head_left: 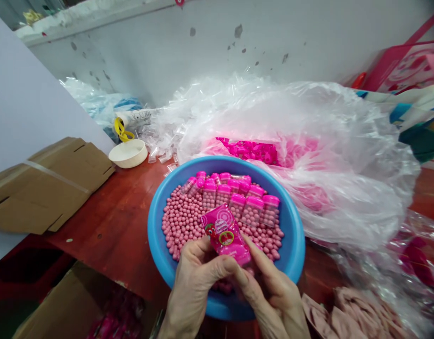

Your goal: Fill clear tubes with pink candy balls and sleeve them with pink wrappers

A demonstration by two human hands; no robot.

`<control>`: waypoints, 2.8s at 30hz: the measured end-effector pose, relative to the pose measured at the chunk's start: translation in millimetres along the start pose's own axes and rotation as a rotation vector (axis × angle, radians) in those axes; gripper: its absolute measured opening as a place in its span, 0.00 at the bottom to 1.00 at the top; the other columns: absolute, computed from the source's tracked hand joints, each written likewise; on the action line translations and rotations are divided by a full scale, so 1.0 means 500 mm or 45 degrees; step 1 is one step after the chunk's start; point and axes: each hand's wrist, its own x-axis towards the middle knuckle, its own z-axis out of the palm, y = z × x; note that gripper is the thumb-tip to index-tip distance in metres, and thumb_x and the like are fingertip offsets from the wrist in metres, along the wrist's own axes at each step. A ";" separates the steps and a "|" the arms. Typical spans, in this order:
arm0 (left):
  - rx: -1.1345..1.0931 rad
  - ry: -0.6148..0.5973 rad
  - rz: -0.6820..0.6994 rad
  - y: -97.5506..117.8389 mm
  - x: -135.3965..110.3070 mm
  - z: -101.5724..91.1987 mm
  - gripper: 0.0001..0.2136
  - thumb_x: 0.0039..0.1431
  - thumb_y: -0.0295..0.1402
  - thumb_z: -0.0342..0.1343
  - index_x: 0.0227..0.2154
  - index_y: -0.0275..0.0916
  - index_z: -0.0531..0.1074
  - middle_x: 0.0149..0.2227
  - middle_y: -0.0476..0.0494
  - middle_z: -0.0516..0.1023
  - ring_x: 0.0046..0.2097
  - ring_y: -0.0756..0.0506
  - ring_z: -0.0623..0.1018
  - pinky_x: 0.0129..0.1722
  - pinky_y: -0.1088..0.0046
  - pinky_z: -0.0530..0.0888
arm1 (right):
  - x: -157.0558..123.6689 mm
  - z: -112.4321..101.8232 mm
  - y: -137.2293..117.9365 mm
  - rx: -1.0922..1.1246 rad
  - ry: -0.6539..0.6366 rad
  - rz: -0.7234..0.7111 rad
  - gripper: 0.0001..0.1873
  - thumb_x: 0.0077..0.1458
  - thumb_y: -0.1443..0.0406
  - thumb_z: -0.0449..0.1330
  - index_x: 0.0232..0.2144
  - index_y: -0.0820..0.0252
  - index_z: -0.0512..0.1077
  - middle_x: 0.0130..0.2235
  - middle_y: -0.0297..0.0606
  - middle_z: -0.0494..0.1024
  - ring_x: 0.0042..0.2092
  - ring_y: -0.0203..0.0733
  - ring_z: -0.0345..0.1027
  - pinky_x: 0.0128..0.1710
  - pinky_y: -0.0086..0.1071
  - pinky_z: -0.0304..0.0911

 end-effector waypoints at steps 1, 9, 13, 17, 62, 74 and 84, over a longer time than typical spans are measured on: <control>0.001 0.012 0.022 -0.001 0.002 0.000 0.13 0.35 0.36 0.72 0.25 0.35 0.81 0.19 0.45 0.79 0.21 0.50 0.76 0.21 0.80 0.71 | 0.000 0.006 0.001 0.048 0.007 -0.007 0.28 0.54 0.52 0.60 0.55 0.53 0.69 0.44 0.37 0.81 0.38 0.42 0.77 0.38 0.30 0.73; -0.038 0.096 0.194 0.000 0.006 -0.004 0.05 0.45 0.32 0.68 0.27 0.39 0.81 0.25 0.47 0.81 0.29 0.47 0.79 0.36 0.73 0.75 | 0.000 0.021 0.014 -0.069 -0.036 -0.071 0.17 0.55 0.56 0.60 0.43 0.57 0.76 0.39 0.39 0.82 0.38 0.45 0.77 0.43 0.34 0.71; 0.020 0.057 0.153 -0.004 0.001 -0.005 0.05 0.46 0.32 0.67 0.27 0.37 0.80 0.24 0.46 0.81 0.28 0.49 0.77 0.33 0.77 0.74 | -0.004 0.017 0.019 -0.141 -0.056 -0.066 0.18 0.56 0.56 0.59 0.44 0.59 0.75 0.35 0.41 0.82 0.30 0.42 0.76 0.29 0.29 0.71; 0.025 0.028 0.134 -0.008 0.001 -0.010 0.05 0.48 0.31 0.66 0.29 0.37 0.81 0.25 0.46 0.81 0.28 0.50 0.77 0.30 0.78 0.73 | -0.005 0.017 0.023 -0.123 -0.025 -0.136 0.15 0.58 0.59 0.58 0.45 0.60 0.74 0.38 0.41 0.82 0.28 0.38 0.75 0.25 0.26 0.69; -0.212 0.297 0.089 -0.025 0.000 -0.010 0.11 0.41 0.37 0.70 0.29 0.40 0.80 0.28 0.47 0.82 0.32 0.47 0.81 0.38 0.72 0.77 | 0.000 0.046 -0.018 -0.021 0.154 -0.062 0.13 0.59 0.56 0.57 0.42 0.56 0.74 0.31 0.33 0.80 0.31 0.38 0.75 0.34 0.27 0.70; -0.119 0.072 0.098 -0.020 -0.008 -0.002 0.07 0.48 0.34 0.67 0.31 0.41 0.81 0.29 0.46 0.83 0.33 0.46 0.81 0.39 0.73 0.77 | 0.028 0.032 -0.043 0.233 -0.189 0.241 0.13 0.60 0.55 0.53 0.34 0.57 0.71 0.20 0.27 0.59 0.19 0.32 0.51 0.14 0.24 0.48; -0.180 0.190 0.193 -0.012 -0.004 -0.005 0.10 0.50 0.38 0.64 0.34 0.38 0.81 0.31 0.42 0.82 0.33 0.45 0.80 0.42 0.68 0.75 | 0.009 0.060 -0.018 -0.102 -0.228 -0.175 0.14 0.64 0.58 0.51 0.46 0.56 0.71 0.37 0.37 0.81 0.36 0.40 0.76 0.37 0.28 0.67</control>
